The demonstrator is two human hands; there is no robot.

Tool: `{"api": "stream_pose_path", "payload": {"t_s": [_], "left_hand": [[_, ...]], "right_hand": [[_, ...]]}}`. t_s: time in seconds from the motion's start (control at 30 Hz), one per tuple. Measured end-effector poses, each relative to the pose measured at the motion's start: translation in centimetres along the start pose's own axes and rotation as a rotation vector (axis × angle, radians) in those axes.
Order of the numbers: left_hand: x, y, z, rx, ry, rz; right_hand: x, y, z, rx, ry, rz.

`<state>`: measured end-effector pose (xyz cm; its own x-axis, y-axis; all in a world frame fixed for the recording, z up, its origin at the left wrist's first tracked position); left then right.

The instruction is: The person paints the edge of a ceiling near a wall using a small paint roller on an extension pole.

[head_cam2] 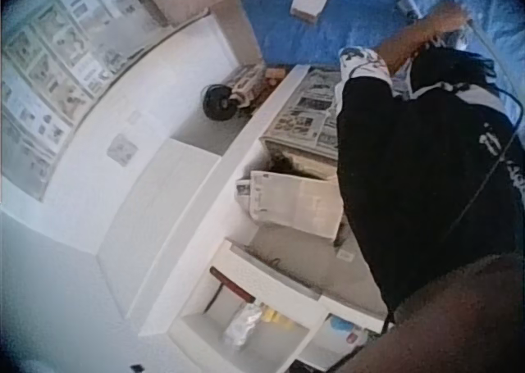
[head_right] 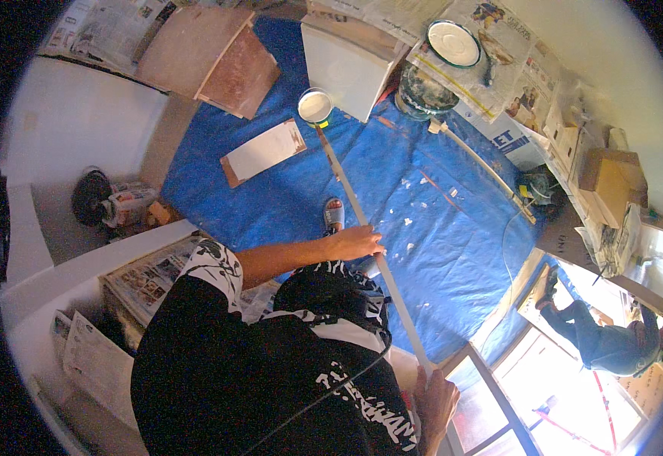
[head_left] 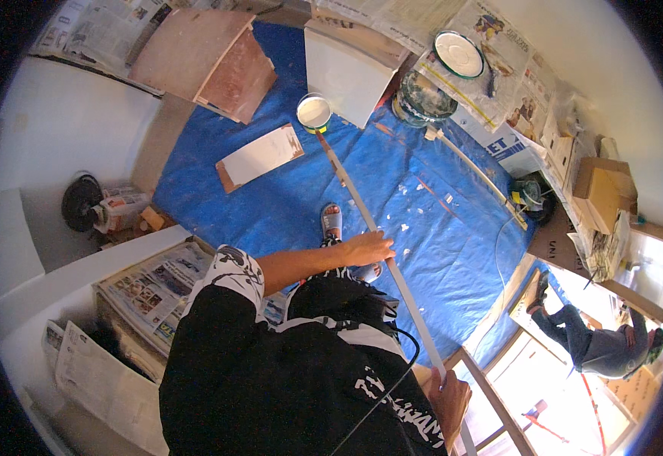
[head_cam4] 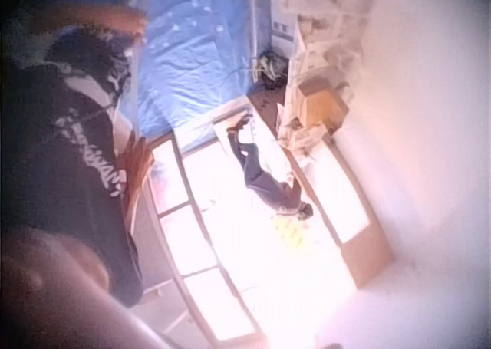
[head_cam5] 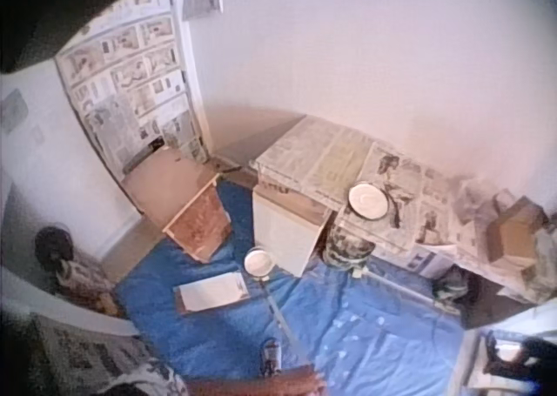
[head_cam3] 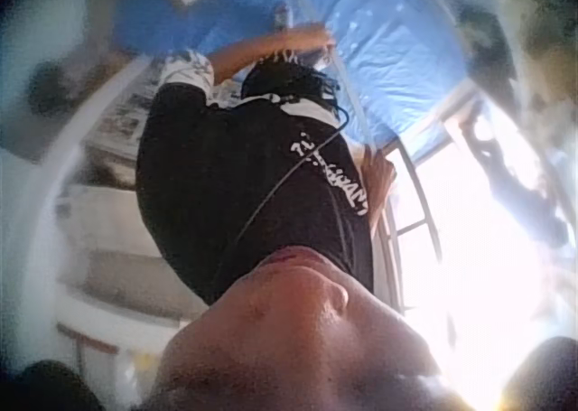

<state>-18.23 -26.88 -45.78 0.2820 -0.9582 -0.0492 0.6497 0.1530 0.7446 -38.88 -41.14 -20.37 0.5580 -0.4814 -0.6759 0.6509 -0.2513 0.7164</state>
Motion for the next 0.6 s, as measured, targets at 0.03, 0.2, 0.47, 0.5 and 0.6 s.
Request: {"api": "stream_pose_path", "payload": {"t_s": [0.03,0.2,0.47,0.5,0.6], "left_hand": [[-0.1,0.4,1.2,0.027,-0.003,0.031],[0.1,-1.0,4.4,0.046,-0.010,0.099],[0.1,-4.9,10.3,0.150,0.062,0.115],[-0.1,-5.4,11.2,0.183,0.056,0.145],[-1.4,-6.4,13.9,0.182,0.037,0.284]], "right_hand": [[-0.6,0.0,0.6,-0.003,0.015,0.026],[-1.8,-2.6,4.4,0.009,0.055,0.119],[-5.1,-5.4,9.0,-0.022,0.213,0.384],[-5.5,-5.9,9.7,-0.019,0.225,0.392],[-7.0,-7.3,11.5,-0.033,0.249,0.402]]}}
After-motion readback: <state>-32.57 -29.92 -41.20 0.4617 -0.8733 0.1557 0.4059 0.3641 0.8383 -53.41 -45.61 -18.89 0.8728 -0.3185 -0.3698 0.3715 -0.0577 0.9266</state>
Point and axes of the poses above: each hand's wrist, its own x-axis towards the middle knuckle, its own y-axis out of the back of the hand, z = x × y, the point moved 8 cm from there along x, towards the middle knuckle, and after that the axes turned 4 degrees about -x, right-handed, at the moved point
